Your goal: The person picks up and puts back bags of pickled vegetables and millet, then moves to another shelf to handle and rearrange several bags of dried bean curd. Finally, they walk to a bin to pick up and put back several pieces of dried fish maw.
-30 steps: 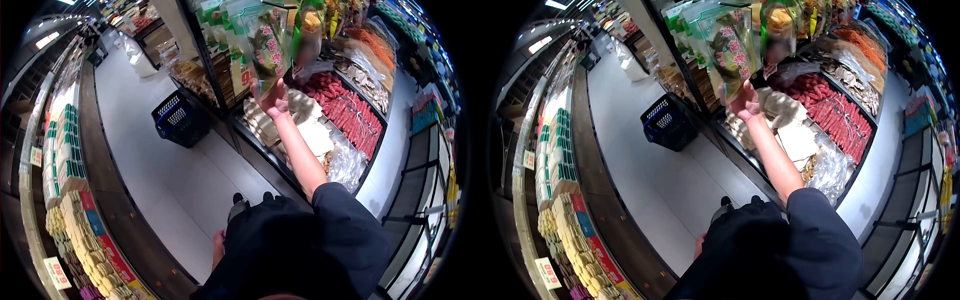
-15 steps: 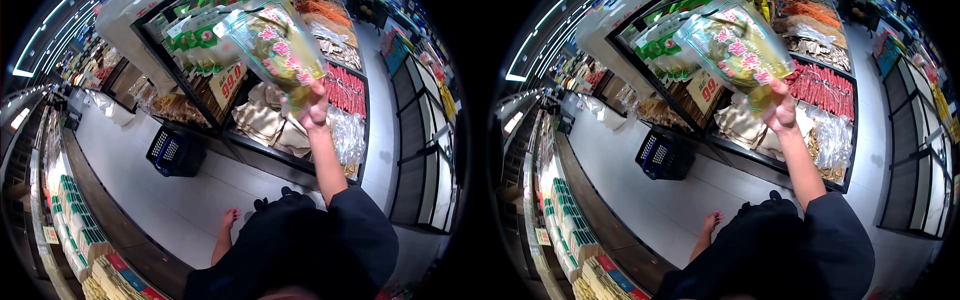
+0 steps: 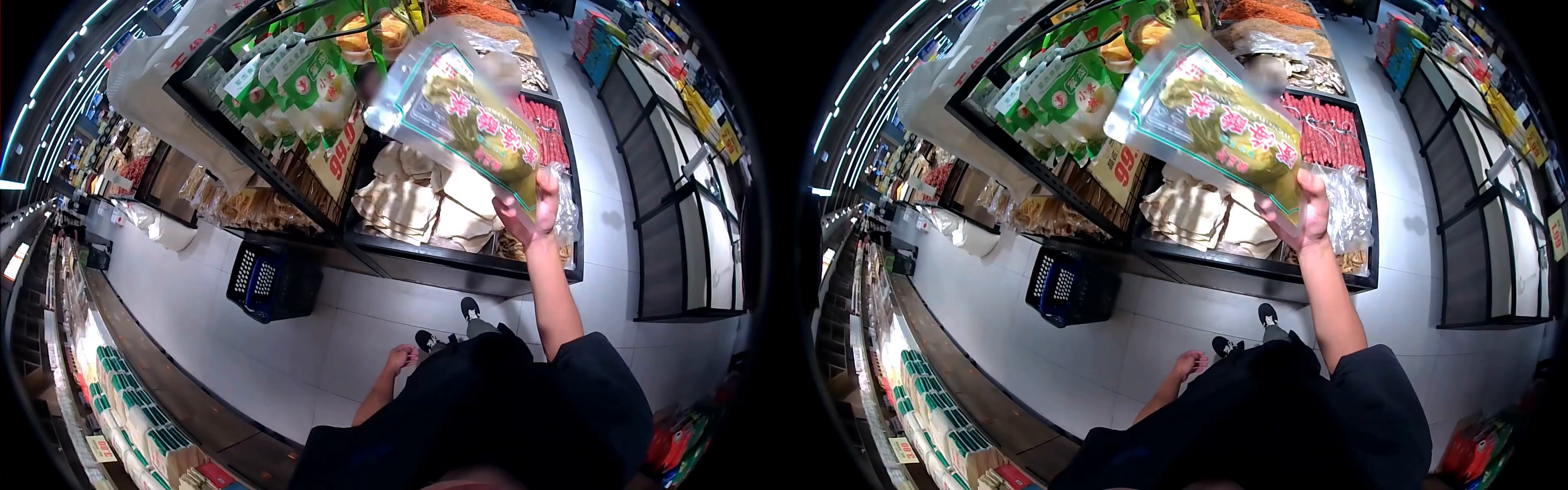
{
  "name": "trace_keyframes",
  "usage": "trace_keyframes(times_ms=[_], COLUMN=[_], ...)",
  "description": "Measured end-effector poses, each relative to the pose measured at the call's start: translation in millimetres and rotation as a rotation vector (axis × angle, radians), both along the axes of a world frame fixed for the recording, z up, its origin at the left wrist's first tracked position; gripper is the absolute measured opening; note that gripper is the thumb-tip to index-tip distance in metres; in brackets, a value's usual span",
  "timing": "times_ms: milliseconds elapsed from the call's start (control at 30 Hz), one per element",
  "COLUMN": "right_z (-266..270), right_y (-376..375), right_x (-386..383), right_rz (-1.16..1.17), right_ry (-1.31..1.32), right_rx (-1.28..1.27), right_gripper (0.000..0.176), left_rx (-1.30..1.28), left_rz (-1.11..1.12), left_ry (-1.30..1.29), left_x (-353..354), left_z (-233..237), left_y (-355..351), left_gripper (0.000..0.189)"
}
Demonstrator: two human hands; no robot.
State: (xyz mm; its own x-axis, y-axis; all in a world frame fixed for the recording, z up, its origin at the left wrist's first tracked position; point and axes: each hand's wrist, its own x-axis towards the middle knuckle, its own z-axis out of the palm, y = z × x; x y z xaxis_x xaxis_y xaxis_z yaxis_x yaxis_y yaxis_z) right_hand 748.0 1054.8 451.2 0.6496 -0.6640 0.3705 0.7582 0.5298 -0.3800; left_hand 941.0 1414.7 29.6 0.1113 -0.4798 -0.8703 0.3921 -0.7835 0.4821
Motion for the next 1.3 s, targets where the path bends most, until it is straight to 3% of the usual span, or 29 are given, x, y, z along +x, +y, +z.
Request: trace_keyframes(times_ms=[200, 333, 400, 467, 533, 633, 700, 733, 800, 900, 1000, 1067, 1200, 1300], right_z=[-62, -117, -153, -175, -167, -177, -178, -188, -181, -136, -60, -28, 19, 20], right_y=[25, 58, 84, 106, 126, 114, 91, 72, 40, -2, -31, -39, -47, -51], right_x=[-25, -16, 2, 10, 15, 21, 26, 28, 44, 88, 133, 161, 196, 210], right_rz=[0.023, 0.183, 0.134, 0.224, 0.354, 0.508, 0.708, 0.759, 0.557, 0.388, 0.245, 0.182, 0.395, 0.481], right_ry=[0.383, 0.588, 0.659, 0.798, 0.897, 1.009, 1.409, 1.32, 1.282, 1.04, 0.798, 0.476, 0.019, -0.033], right_rx=[0.004, 0.126, 0.125, 0.074, 0.232, 0.075, -0.419, -0.641, -1.055, -0.898, -0.75, -0.528, -0.131, 0.049], right_gripper=[0.071, 0.058, 0.052, 0.05, 0.043, 0.049, 0.05, 0.047, 0.036, 0.03, 0.033, 0.038, 0.032, 0.032], left_rx=[-0.252, -0.542, -0.938, -0.983, -1.026, -0.882, -0.869, -0.851, -0.833, -0.84, -0.833, -0.815, -0.874, -0.857], left_rz=[0.122, 0.154, 0.439, 0.551, 0.664, 0.924, 1.023, 1.11, 1.168, 1.274, 1.248, 1.278, 1.292, 1.325], left_ry=[0.07, 0.184, 0.548, 0.634, 0.722, 0.479, 0.459, 0.445, 0.446, 0.339, 0.365, 0.313, 0.278, 0.254], left_x=[14, -9, -29, -37, -42, -47, -49, -48, -45, -39, -43, -48, -54, -60], left_z=[36, 153, 186, 190, 187, 181, 176, 174, 175, 152, 164, 177, 178, 189], left_y=[-38, -86, -102, -114, -114, -111, -96, -88, -70, -46, -31, -30, -33, -39], left_gripper=[0.03, 0.038, 0.043, 0.043, 0.043, 0.04, 0.04, 0.04, 0.04, 0.04, 0.041, 0.041, 0.041, 0.04])
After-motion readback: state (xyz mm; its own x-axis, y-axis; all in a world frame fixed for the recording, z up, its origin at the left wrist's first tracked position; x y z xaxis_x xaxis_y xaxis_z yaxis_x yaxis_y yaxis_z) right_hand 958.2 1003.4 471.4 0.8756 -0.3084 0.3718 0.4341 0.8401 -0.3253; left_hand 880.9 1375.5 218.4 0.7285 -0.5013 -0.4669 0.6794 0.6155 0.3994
